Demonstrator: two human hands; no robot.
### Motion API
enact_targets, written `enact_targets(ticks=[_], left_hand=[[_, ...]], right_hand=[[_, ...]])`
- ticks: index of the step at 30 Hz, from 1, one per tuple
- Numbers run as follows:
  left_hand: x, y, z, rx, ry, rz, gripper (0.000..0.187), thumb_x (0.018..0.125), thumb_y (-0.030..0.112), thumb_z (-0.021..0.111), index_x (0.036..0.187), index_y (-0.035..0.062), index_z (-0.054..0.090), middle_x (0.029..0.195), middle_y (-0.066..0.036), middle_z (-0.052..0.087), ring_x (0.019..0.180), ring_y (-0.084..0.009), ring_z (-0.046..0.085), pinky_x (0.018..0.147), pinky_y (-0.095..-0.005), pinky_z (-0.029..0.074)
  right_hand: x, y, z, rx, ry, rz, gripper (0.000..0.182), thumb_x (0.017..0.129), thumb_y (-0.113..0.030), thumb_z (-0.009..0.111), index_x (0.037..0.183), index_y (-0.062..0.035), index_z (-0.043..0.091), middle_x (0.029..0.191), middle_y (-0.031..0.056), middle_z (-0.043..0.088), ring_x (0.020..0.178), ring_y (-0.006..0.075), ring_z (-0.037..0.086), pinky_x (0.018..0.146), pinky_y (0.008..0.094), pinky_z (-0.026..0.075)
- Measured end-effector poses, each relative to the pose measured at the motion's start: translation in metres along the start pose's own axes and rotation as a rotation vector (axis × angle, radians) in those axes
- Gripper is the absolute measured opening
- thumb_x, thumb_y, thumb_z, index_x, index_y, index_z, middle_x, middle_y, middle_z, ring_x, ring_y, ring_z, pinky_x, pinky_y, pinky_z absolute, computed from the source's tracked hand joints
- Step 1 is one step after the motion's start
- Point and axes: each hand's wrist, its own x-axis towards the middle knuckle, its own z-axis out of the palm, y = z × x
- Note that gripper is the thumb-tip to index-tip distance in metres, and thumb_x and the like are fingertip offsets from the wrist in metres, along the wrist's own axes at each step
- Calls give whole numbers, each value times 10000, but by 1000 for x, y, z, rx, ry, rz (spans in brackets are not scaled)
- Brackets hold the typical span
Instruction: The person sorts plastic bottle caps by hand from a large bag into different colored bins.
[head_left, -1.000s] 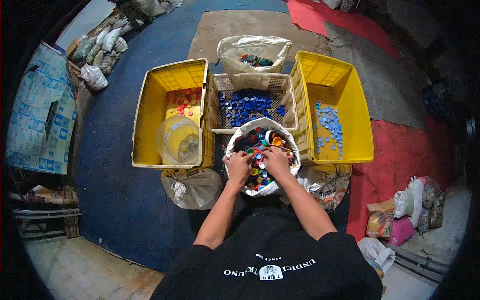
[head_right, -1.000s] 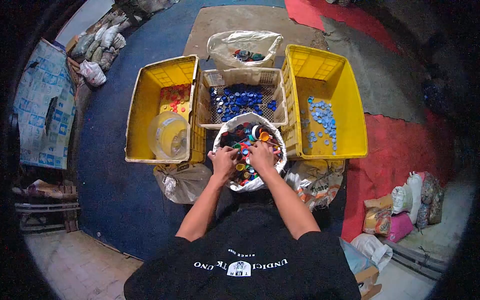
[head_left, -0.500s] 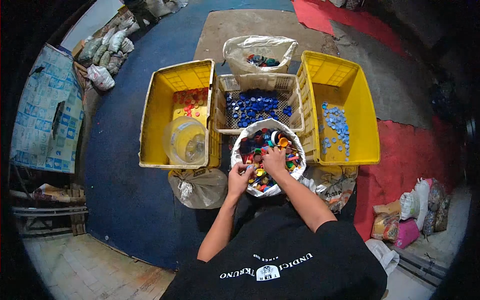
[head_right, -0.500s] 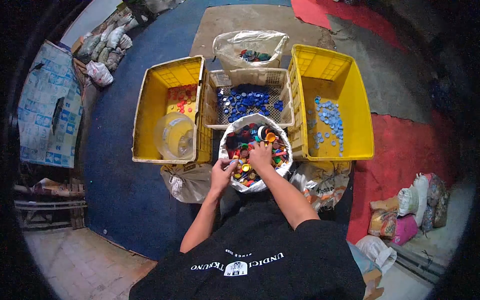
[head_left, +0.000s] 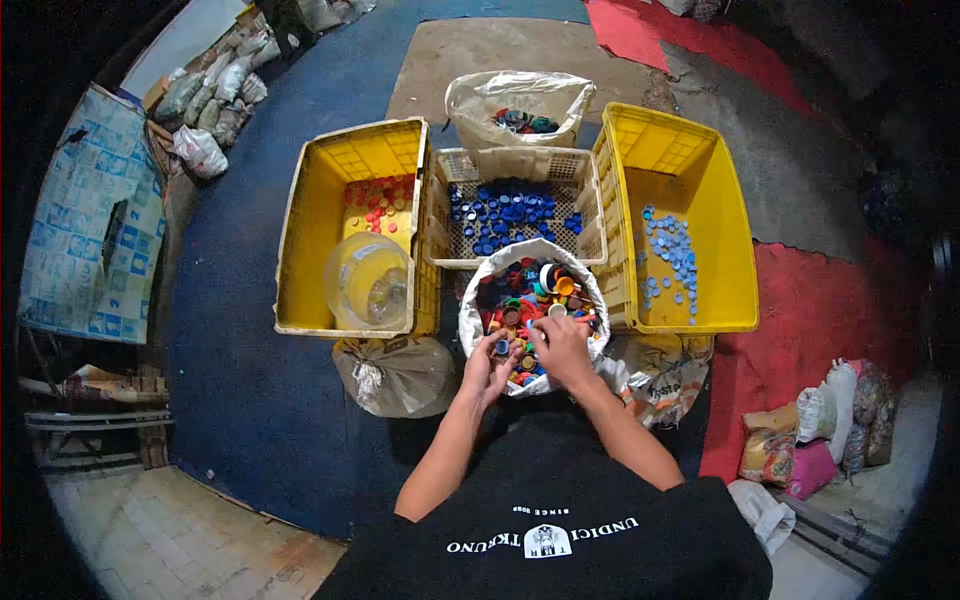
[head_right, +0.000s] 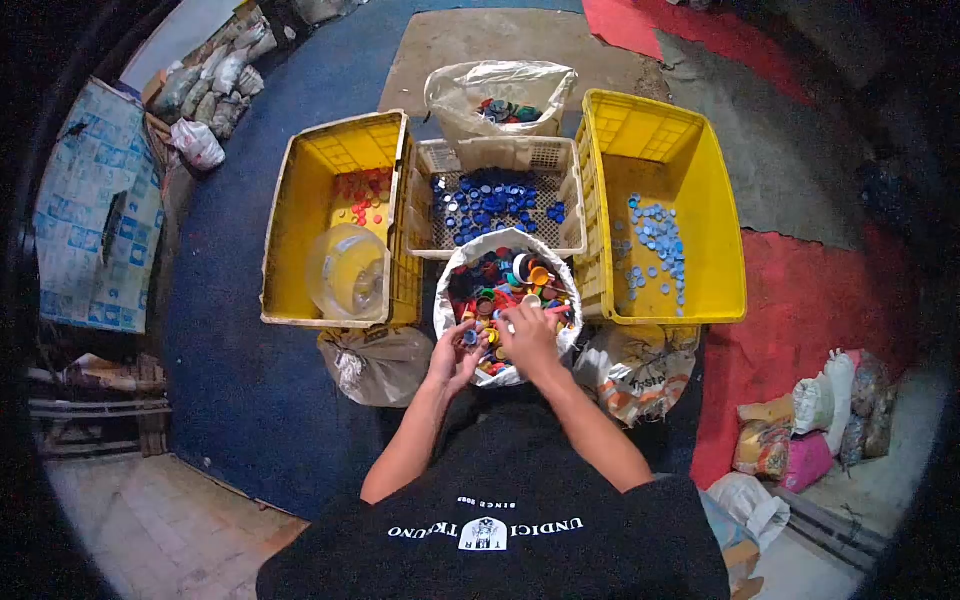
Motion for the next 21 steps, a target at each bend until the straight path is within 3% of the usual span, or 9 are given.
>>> enact_targets(ticks=[4, 6, 7, 9, 10, 17, 20, 21], left_hand=[[13, -5, 1, -96, -34, -39, 283, 956, 238, 502, 1095, 10, 595, 1046, -137, 634, 1013, -264, 611, 899, -371, 512], [18, -4, 5, -91, -89, -65, 270, 955, 243, 508, 1066, 17, 608, 1036, -139, 635, 987, -265, 622, 867, -357, 522], [19, -1, 5, -107, -89, -61, 270, 955, 243, 508, 1066, 17, 608, 1036, -139, 635, 987, -265, 622, 867, -357, 522], [18, 9, 0, -180, -76, -75, 277, 961, 245, 496, 1037, 5, 611, 1015, -139, 638, 934, -264, 631, 820, -337, 530], [17, 14, -2, -186, -95, -51, 281, 965, 230, 479, 1026, -15, 603, 993, -148, 638, 886, -266, 634, 778, -329, 532], [-21, 36, -10, -283, -58, 70, 278, 952, 195, 464, 1035, -39, 590, 973, -173, 618, 909, -279, 607, 806, -335, 519], [-31, 38, -25, -286, -24, 120, 273, 940, 211, 503, 1030, -32, 592, 995, -162, 616, 913, -285, 612, 804, -336, 518], [-33, 40, -29, -274, 38, 151, 274, 934, 219, 520, 1028, -29, 592, 1001, -159, 615, 914, -288, 613, 803, -337, 518]], right_hand=[[-5, -29, -16, 24, -53, -100, 158, 849, -266, 645, 923, -128, 668, 877, 28, 637, 829, 229, 599, 756, 409, 338], [-2, -37, -19, -104, -15, -333, 151, 849, -269, 642, 935, -148, 674, 855, 33, 648, 822, 214, 603, 747, 408, 333], [2, -37, -20, -107, -27, -344, 151, 849, -269, 642, 935, -148, 674, 855, 33, 648, 822, 214, 603, 747, 408, 333], [19, -36, -21, 71, -80, -134, 146, 840, -260, 651, 945, -164, 683, 862, 21, 652, 834, 211, 603, 762, 416, 334], [30, -24, -14, 20, -128, -68, 166, 827, -273, 659, 944, -159, 687, 876, 9, 649, 854, 218, 600, 772, 436, 341], [98, 55, 59, -557, -349, -219, 218, 833, -262, 610, 1003, -161, 702, 1034, 31, 639, 996, 252, 576, 863, 485, 389], [117, 52, 66, -624, -507, 130, 243, 865, -214, 547, 1035, -146, 707, 1165, 59, 610, 1143, 271, 544, 962, 515, 366], [120, 50, 69, -627, -510, 115, 243, 865, -214, 547, 1035, -146, 707, 1165, 59, 610, 1143, 271, 544, 962, 515, 366]])
